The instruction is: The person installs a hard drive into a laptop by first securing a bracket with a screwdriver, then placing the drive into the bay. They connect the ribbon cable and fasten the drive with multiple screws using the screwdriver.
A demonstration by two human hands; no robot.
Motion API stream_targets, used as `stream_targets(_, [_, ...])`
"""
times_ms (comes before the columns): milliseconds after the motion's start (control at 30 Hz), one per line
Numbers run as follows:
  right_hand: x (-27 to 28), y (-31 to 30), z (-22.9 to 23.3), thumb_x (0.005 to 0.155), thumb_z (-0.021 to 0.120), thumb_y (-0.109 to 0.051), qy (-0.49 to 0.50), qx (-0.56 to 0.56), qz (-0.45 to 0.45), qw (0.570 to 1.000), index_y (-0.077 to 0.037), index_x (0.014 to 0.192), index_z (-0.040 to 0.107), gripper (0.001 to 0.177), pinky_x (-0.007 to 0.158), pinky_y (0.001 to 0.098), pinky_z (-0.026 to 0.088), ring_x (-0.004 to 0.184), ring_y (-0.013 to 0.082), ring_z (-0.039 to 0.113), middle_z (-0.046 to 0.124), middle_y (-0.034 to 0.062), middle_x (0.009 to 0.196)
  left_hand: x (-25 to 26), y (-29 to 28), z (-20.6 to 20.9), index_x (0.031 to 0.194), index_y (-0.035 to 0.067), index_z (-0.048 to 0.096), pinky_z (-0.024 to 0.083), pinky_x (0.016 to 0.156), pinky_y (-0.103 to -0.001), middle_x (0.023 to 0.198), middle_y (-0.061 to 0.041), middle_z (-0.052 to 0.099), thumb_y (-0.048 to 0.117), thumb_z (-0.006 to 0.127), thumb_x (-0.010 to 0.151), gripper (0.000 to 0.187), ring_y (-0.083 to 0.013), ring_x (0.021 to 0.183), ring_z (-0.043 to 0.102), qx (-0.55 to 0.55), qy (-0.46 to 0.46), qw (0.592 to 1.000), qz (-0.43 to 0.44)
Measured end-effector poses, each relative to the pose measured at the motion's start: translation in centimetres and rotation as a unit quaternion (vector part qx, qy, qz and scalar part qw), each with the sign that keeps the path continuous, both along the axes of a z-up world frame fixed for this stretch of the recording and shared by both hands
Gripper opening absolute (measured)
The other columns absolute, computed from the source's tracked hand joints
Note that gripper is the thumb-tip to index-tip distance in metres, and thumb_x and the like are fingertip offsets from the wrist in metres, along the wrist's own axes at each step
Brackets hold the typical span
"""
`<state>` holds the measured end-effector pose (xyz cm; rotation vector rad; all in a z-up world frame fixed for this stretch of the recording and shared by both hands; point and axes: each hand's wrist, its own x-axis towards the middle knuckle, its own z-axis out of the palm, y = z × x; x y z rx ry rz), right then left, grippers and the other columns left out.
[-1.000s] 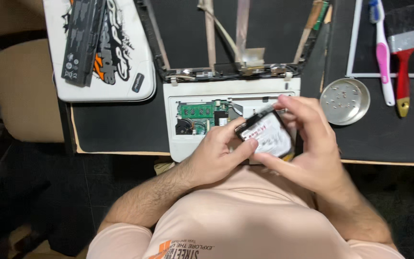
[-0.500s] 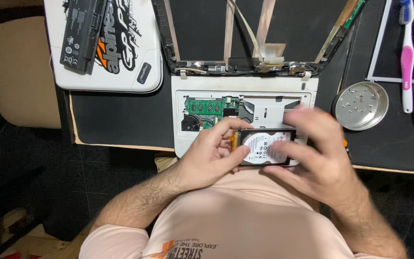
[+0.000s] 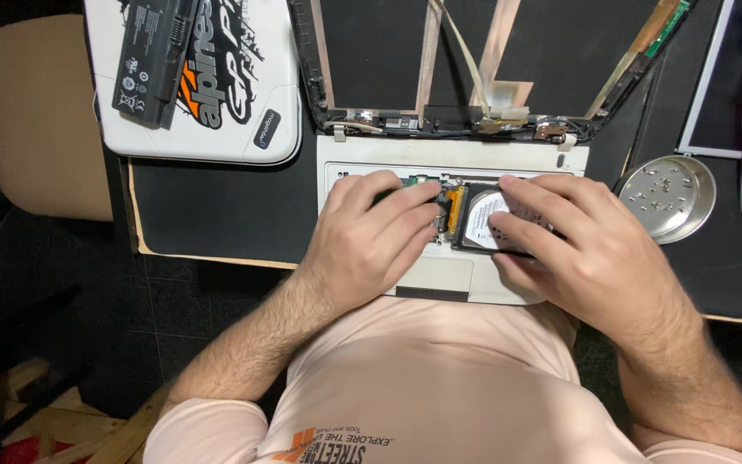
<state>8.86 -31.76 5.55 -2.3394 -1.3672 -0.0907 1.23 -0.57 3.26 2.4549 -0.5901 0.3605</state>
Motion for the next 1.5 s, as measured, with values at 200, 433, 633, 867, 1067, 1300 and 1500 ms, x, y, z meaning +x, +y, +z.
stream_targets(200, [0.7,0.1,-0.1,0.108,0.094,-0.025,0.034,-0.039,0.027,0.998,-0.009,0.134,0.085,0.032,0.112,0.055,0.066,0.136,0.0417,0.078,0.078,0.0156,0.166,-0.2,0.1,-0.4,0.126,0.01,0.089,0.053,0.101,-0.048,0.151,-0.005,0.084,0.015,0.083,0.123,0.008,-0.0329,0.12,0.073,0.048,-0.045,0.998,-0.013])
stream_targets(433, [0.6,0.8,0.6,0.113,0.09,-0.024,0.026,-0.055,0.028,0.998,-0.007,0.136,0.084,0.029,0.114,0.055,0.067,0.137,0.0415,0.077,0.078,0.0156,0.166,-0.4,0.0,-0.9,0.134,0.016,0.086,0.049,0.1,-0.047,0.155,0.002,0.083,0.025,0.087,0.122,0.015,-0.0283,0.122,0.071,0.106,-0.03,0.994,0.016])
stream_targets(633, [0.4,1.3,0.9,0.114,0.089,-0.02,0.012,-0.065,0.024,0.998,-0.006,0.137,0.083,0.027,0.114,0.0545,0.068,0.135,0.0426,0.076,0.078,0.0176,0.165,-0.7,-0.8,-2.4,0.145,0.007,0.059,0.051,0.102,-0.053,0.157,-0.004,0.079,0.012,0.092,0.115,0.045,-0.0333,0.126,0.072,0.045,0.026,0.998,0.026])
stream_targets(867, [0.3,1.2,0.8,0.119,0.083,-0.019,0.007,-0.08,0.02,0.997,-0.009,0.139,0.082,0.023,0.108,0.0588,0.066,0.136,0.0438,0.072,0.075,0.0183,0.169,-0.4,-1.2,-3.1,0.152,0.008,0.059,0.052,0.099,-0.052,0.149,-0.002,0.08,0.01,0.097,0.108,0.058,-0.032,0.125,0.072,0.043,0.024,0.998,0.044])
stream_targets(1067, [-0.1,1.3,1.1,0.118,0.077,-0.006,-0.002,-0.1,0.032,0.994,-0.005,0.144,0.079,0.027,0.115,0.06,0.066,0.14,0.0443,0.07,0.072,0.0198,0.173,-0.5,-1.0,-3.1,0.157,0.006,0.06,0.054,0.1,-0.052,0.15,-0.004,0.079,0.013,0.098,0.111,0.06,-0.0323,0.126,0.073,0.046,0.021,0.998,0.039])
stream_targets(1300, [0.2,1.5,0.2,0.12,0.073,-0.005,-0.001,-0.084,0.044,0.995,-0.004,0.139,0.083,0.022,0.107,0.0567,0.069,0.132,0.0414,0.074,0.077,0.0108,0.171,-0.3,-1.0,-2.5,0.154,0.007,0.065,0.052,0.098,-0.05,0.146,-0.005,0.082,0.015,0.095,0.113,0.051,-0.0311,0.121,0.072,0.053,0.017,0.998,0.038])
stream_targets(1500, [0.0,2.3,-0.2,0.121,0.079,-0.019,-0.029,-0.077,0.041,0.996,-0.009,0.146,0.084,0.027,0.114,0.0536,0.064,0.136,0.0337,0.075,0.079,0.0042,0.169,-0.2,-0.9,-2.2,0.153,0.007,0.064,0.051,0.096,-0.049,0.147,-0.006,0.082,0.017,0.095,0.117,0.049,-0.0324,0.118,0.073,0.044,0.021,0.998,0.034])
